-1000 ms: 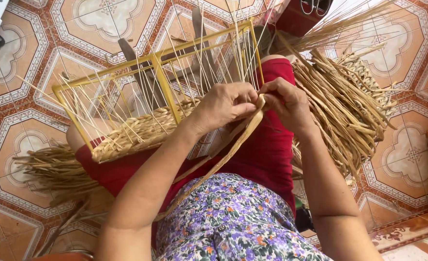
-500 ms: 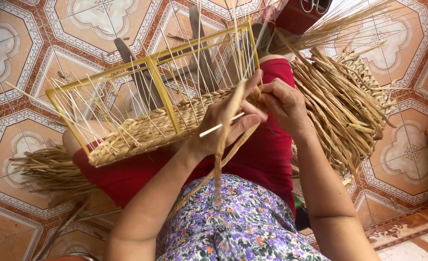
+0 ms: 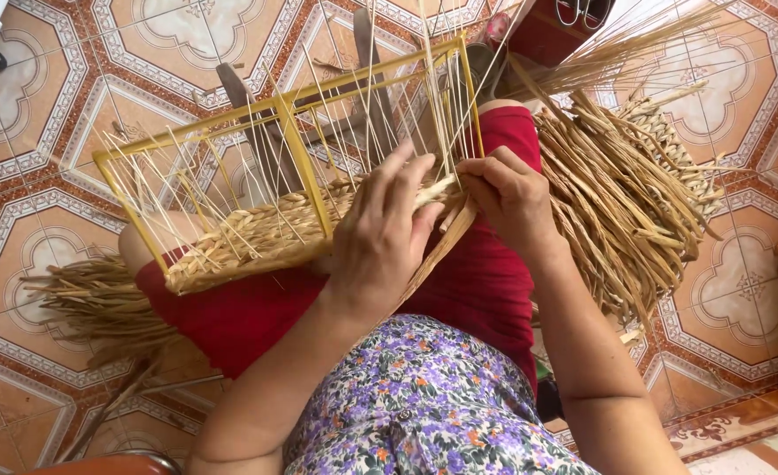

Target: The person weaves a basket by hand, interlacing dried plant stalks through a rectangular frame and around vertical cords. They pull individual stalks from a bundle, thread them through the structure, and press the rows together.

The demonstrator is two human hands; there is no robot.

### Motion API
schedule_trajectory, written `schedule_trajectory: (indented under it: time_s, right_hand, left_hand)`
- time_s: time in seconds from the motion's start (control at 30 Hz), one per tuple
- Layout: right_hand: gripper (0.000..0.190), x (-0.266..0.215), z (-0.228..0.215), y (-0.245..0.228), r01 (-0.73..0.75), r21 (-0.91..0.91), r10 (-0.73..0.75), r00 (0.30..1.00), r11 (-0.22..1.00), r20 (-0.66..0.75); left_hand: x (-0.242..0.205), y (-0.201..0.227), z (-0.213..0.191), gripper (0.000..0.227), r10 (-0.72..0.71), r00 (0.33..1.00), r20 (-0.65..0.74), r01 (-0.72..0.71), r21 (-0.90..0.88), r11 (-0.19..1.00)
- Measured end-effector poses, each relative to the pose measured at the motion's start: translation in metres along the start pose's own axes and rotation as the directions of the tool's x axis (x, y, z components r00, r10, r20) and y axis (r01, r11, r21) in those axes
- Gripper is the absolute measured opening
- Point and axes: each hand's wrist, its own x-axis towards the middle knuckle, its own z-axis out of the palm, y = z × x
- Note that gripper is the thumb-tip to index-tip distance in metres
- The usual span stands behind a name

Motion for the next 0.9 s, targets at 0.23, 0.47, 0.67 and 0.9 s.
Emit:
schedule_trajectory:
  time_s: [0.23,0.47,0.67,0.9]
  right_hand:
    - [0.025,-0.002,-0.009,0.002,0.063,0.010,-0.064,0.994,0.998,0.093]
    - [0.025,0.000,-0.012,-0.001,-0.147,0.242,0.106,0.979,0.959,0.173]
    - [0.010,-0.005,0.006,0.015,-0.223,0.503,0.198,0.975,0.835,0.104]
    - [0.011,0.000,0.008,0.014,-0.270,0.433,0.301,0.954,0.860,-0.004]
  left_hand:
    - [-0.006,-0.016,0.015,0.052,-0.089,0.953,0.289,0.036,0.185,0.982]
    - [-0.010,-0.020,0.023,0.033,-0.037,0.965,0.260,-0.017,0.202,0.979]
    - [-0.044,-0.058,0.056,0.016,0.050,0.974,0.222,-0.097,0.208,0.973]
    - [-0.015,-0.030,0.006,0.011,0.071,0.957,0.280,-0.142,0.242,0.960]
